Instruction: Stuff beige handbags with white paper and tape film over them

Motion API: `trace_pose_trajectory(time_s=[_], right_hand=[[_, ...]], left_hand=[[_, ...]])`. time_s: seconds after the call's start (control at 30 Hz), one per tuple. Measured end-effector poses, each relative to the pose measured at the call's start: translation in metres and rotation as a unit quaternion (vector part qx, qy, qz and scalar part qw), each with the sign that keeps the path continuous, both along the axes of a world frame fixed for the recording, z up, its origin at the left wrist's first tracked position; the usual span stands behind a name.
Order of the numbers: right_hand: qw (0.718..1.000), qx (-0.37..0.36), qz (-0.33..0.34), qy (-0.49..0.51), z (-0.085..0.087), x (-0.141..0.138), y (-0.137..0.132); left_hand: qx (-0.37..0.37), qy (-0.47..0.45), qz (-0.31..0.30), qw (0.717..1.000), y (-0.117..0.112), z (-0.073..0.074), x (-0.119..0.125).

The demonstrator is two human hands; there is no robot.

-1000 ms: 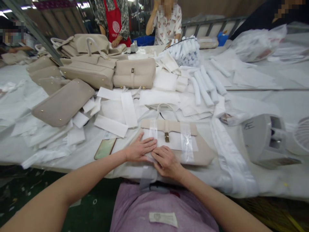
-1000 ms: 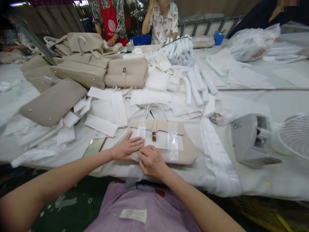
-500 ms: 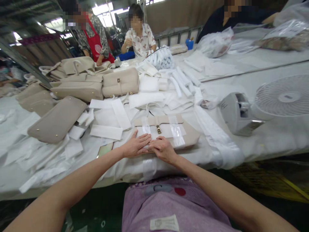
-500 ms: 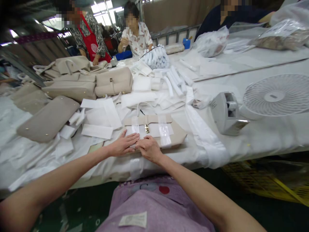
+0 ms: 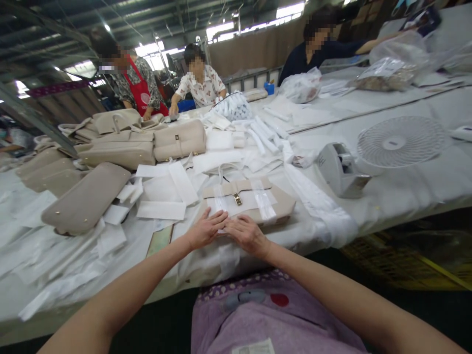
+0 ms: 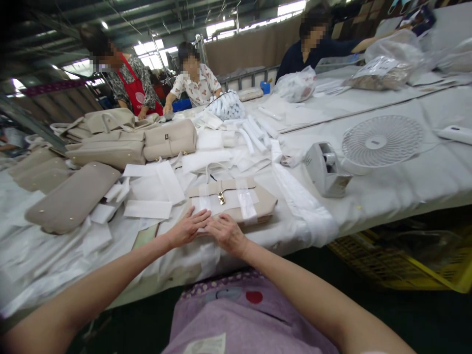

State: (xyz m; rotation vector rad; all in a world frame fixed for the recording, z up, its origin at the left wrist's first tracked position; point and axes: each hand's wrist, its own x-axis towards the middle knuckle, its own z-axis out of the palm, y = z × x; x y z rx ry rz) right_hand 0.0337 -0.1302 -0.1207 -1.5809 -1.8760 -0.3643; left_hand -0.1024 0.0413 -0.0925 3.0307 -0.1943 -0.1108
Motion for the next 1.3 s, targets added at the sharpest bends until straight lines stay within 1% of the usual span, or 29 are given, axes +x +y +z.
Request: trace_pose_trajectory(time_s=[0.13,0.2,0.3,0.43,0.53,0.6,0.67,0.73,0.8,0.87,0.9,1.03,1.1,1.17,1.2,1.23,1.3], right_hand=[[0.992,-0.058,-0.106,-0.041,0.004,0.009,-0.003],[0.987,-0.078,-0.121,-0.075,0.006,0.011,-0.002],[0.984,-0.067,-0.119,-0.118,0.004,0.013,0.001],[0.981,-0.024,-0.099,-0.166,-0.006,0.021,0.004],[0.981,-0.024,-0.079,-0.178,-0.008,0.030,0.012],[0.982,-0.056,-0.074,-0.162,-0.001,0.037,0.019],[0.984,-0.096,-0.061,-0.138,0.010,0.043,0.022],[0.985,-0.123,-0.027,-0.117,0.021,0.046,0.023],[0.986,-0.127,0.025,-0.104,0.026,0.045,0.022],[0.988,-0.108,0.065,-0.094,0.022,0.040,0.023],[0.990,-0.089,0.071,-0.086,0.018,0.037,0.025],[0.998,0.012,0.054,-0.031,-0.005,0.026,0.034],[0.997,0.045,0.062,-0.026,-0.012,0.024,0.035],[0.995,0.059,0.071,-0.036,-0.013,0.024,0.032],[0.994,0.058,0.075,-0.043,-0.011,0.025,0.029],[0.994,0.052,0.082,-0.049,-0.007,0.026,0.027],[0.993,0.016,0.103,-0.053,0.005,0.030,0.024]], left_hand=[[0.035,-0.019,-0.007,0.999,-0.002,-0.001,-0.001],[0.058,-0.026,-0.014,0.998,-0.003,-0.001,-0.003],[0.097,-0.035,-0.021,0.994,-0.005,-0.004,-0.007],[0.120,-0.072,-0.030,0.990,-0.004,-0.015,-0.011],[0.111,-0.110,-0.033,0.987,0.001,-0.025,-0.011],[0.099,-0.130,-0.025,0.986,0.005,-0.029,-0.011],[0.088,-0.141,-0.016,0.986,0.009,-0.031,-0.011],[0.081,-0.149,-0.015,0.985,0.010,-0.033,-0.010],[0.078,-0.164,-0.020,0.983,0.011,-0.035,-0.010],[0.076,-0.176,-0.025,0.981,0.011,-0.036,-0.009],[0.075,-0.179,-0.027,0.981,0.010,-0.036,-0.009],[0.066,-0.177,-0.025,0.982,0.011,-0.039,-0.009],[0.062,-0.187,-0.024,0.980,0.011,-0.041,-0.010],[0.060,-0.197,-0.024,0.978,0.010,-0.042,-0.011],[0.061,-0.199,-0.024,0.978,0.010,-0.042,-0.011],[0.063,-0.201,-0.024,0.977,0.009,-0.042,-0.011],[0.069,-0.201,-0.024,0.977,0.009,-0.042,-0.012]])
